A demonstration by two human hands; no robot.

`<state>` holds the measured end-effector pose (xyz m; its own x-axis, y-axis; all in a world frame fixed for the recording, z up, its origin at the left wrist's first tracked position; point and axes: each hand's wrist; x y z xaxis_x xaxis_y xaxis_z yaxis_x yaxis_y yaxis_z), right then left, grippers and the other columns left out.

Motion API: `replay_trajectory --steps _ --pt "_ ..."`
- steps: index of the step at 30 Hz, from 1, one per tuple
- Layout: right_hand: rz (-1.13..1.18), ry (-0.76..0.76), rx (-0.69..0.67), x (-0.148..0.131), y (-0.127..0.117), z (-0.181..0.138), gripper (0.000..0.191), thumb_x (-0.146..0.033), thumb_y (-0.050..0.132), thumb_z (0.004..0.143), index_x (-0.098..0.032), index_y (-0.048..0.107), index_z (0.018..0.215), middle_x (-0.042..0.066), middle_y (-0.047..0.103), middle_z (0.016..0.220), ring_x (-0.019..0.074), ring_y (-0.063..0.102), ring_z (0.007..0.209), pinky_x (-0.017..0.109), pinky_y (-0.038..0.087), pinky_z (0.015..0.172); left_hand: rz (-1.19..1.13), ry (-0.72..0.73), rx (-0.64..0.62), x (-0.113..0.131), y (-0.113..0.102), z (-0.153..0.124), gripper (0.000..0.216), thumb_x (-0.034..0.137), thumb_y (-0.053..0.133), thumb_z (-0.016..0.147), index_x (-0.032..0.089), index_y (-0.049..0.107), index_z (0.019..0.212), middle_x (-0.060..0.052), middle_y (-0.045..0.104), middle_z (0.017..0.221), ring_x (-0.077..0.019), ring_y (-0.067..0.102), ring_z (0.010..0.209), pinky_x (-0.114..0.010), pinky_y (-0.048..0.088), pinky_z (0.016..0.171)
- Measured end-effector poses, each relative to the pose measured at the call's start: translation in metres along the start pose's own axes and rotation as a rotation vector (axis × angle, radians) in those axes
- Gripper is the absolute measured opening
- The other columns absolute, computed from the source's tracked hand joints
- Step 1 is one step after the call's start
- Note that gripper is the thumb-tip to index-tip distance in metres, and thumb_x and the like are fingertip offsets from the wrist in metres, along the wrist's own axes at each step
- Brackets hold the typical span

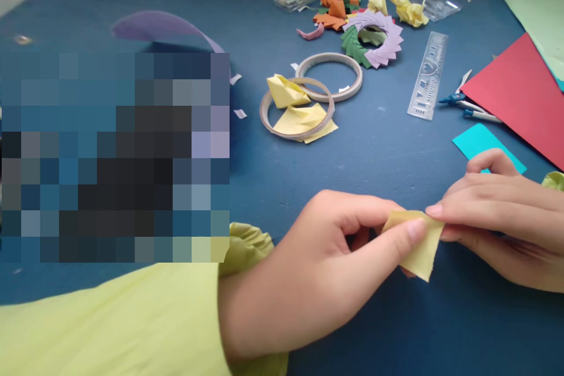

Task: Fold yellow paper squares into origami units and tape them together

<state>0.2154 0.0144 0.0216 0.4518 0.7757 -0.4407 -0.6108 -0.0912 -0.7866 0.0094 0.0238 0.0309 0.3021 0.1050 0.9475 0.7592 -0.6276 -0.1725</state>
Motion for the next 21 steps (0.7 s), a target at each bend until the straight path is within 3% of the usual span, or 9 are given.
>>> replay_trajectory --steps 5,11,21 --pt "0.004 -0.014 -0.056 0.003 -0.005 -0.001 0.014 -0.014 0.047 0.094 -0.018 0.057 0.102 -0.001 0.070 0.080 0.0098 0.064 0.070 0.035 0.037 0.081 0.052 0.024 -0.039 -0.001 0.000 -0.002 0.035 0.025 0.049 0.087 0.016 0.059 0.055 0.002 0.060 0.055 -0.0098 0.052 0.053 -0.019 0.038 0.050" --pt "0.015 -0.128 -0.208 0.013 -0.013 -0.004 0.024 -0.009 0.049 0.091 -0.017 0.052 0.113 0.001 0.071 0.095 0.0106 0.065 0.085 0.034 0.036 0.084 0.078 0.068 -0.033 -0.002 0.000 -0.001 0.035 0.023 0.049 0.088 0.016 0.059 0.056 0.003 0.062 0.056 -0.0090 0.053 0.051 -0.019 0.039 0.050" --pt "0.042 -0.084 -0.186 0.008 -0.014 -0.004 0.021 -0.008 0.051 0.090 -0.016 0.054 0.109 0.001 0.071 0.092 0.0090 0.064 0.083 0.034 0.036 0.084 0.219 0.274 0.073 -0.007 0.004 -0.004 0.031 0.014 0.050 0.087 0.014 0.059 0.057 0.005 0.055 0.051 -0.0051 0.044 0.045 -0.017 0.035 0.045"
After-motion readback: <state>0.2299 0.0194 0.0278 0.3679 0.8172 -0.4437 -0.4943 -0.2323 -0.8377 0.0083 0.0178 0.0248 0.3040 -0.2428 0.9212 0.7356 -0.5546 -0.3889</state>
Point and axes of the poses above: each hand's wrist, its own z-axis towards the middle knuckle, its own y-axis out of the palm, x = y × z
